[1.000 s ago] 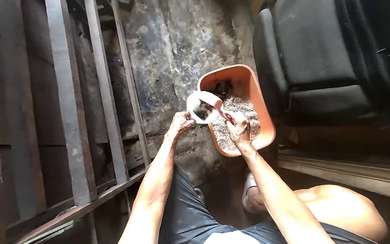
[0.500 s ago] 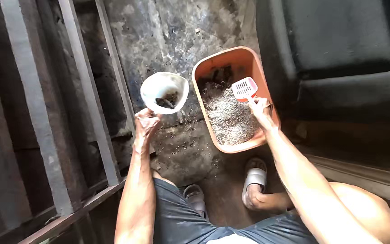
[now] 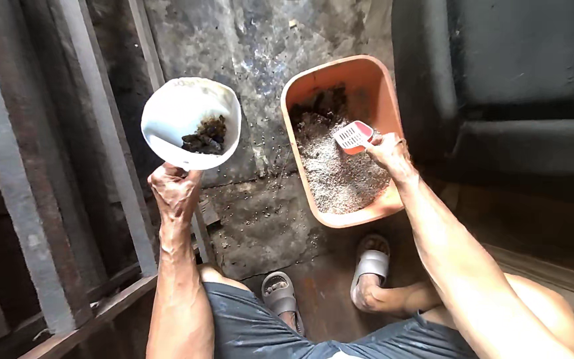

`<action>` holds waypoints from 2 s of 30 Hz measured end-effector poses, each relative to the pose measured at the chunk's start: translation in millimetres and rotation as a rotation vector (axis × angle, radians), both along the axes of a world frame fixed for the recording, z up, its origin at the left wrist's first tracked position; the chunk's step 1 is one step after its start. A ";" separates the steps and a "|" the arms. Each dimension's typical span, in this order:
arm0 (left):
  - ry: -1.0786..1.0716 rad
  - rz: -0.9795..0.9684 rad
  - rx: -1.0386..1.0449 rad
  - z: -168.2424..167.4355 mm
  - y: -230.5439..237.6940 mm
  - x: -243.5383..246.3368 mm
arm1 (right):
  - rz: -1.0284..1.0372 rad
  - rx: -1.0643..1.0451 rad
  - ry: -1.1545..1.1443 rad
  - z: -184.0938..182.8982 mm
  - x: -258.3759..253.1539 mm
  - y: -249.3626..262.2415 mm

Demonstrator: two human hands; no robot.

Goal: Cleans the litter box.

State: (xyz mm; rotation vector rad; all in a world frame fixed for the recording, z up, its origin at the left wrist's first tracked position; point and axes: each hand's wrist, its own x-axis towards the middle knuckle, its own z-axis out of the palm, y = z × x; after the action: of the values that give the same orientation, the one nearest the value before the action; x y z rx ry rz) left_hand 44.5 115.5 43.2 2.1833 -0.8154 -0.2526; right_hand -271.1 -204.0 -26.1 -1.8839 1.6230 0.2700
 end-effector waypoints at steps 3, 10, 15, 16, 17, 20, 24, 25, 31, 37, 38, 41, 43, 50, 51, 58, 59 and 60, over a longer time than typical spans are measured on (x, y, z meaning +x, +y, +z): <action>0.010 -0.020 -0.059 2.6 -14.4 -6.0 | 0.007 0.016 0.006 0.1 5.8 -10.7; 0.018 -0.057 -0.048 -2.3 -17.0 -10.7 | 0.031 0.040 -0.010 -20.8 29.0 -42.2; 0.026 -0.022 -0.052 0.7 -11.9 -9.1 | 0.050 0.067 -0.108 -35.2 35.4 -44.8; 0.017 -0.024 -0.051 1.3 -10.8 -9.1 | 0.048 0.079 -0.133 -41.0 36.2 -46.1; 0.008 -0.025 -0.048 1.9 -9.1 -9.2 | 0.046 0.085 -0.161 -46.6 37.0 -46.3; -0.024 -0.046 -0.047 3.1 -2.3 -12.0 | 0.047 0.093 -0.220 -57.1 43.8 -43.5; -0.020 -0.014 -0.042 0.6 -4.1 -7.3 | -0.001 0.096 -0.305 -71.5 50.3 -36.1; -0.018 -0.010 -0.038 0.7 -3.9 -7.5 | -0.035 0.103 -0.333 -76.8 51.7 -35.7; -0.035 -0.007 -0.045 3.0 -0.4 -9.3 | 0.073 -0.001 -0.076 -42.0 62.5 -20.9; -0.070 -0.041 -0.039 7.9 3.1 -15.2 | 0.227 -0.099 0.138 0.2 51.9 -17.8; -0.072 -0.014 -0.041 8.8 -3.3 -13.0 | 0.248 -0.109 0.143 7.1 52.6 -18.5; -0.089 0.003 -0.033 9.1 -10.5 -11.0 | 0.294 -0.150 0.138 26.5 60.2 -23.4; -0.090 0.004 -0.040 9.4 -8.7 -11.5 | 0.327 -0.197 0.146 30.5 69.0 -31.3; -0.061 0.062 0.012 23.4 41.9 -31.5 | 0.542 -0.290 0.213 30.7 107.4 -58.0; -0.078 0.077 0.027 23.9 48.6 -31.3 | 0.560 -0.303 0.193 29.0 112.7 -59.1; -0.170 0.129 0.148 38.1 69.9 -31.1 | 0.687 -0.265 0.282 -0.7 137.8 -37.9; -0.165 0.139 0.129 39.7 67.0 -30.1 | 0.691 -0.249 0.275 1.9 132.3 -33.8; -0.164 0.138 0.098 41.6 62.8 -29.3 | 0.690 -0.231 0.263 6.1 126.5 -29.8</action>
State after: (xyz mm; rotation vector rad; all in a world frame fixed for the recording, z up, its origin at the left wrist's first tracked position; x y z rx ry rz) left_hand 15.1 178.2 84.8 2.3651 -0.7500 -0.0455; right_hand -144.6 -233.8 -19.9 -2.6394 1.1305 0.6612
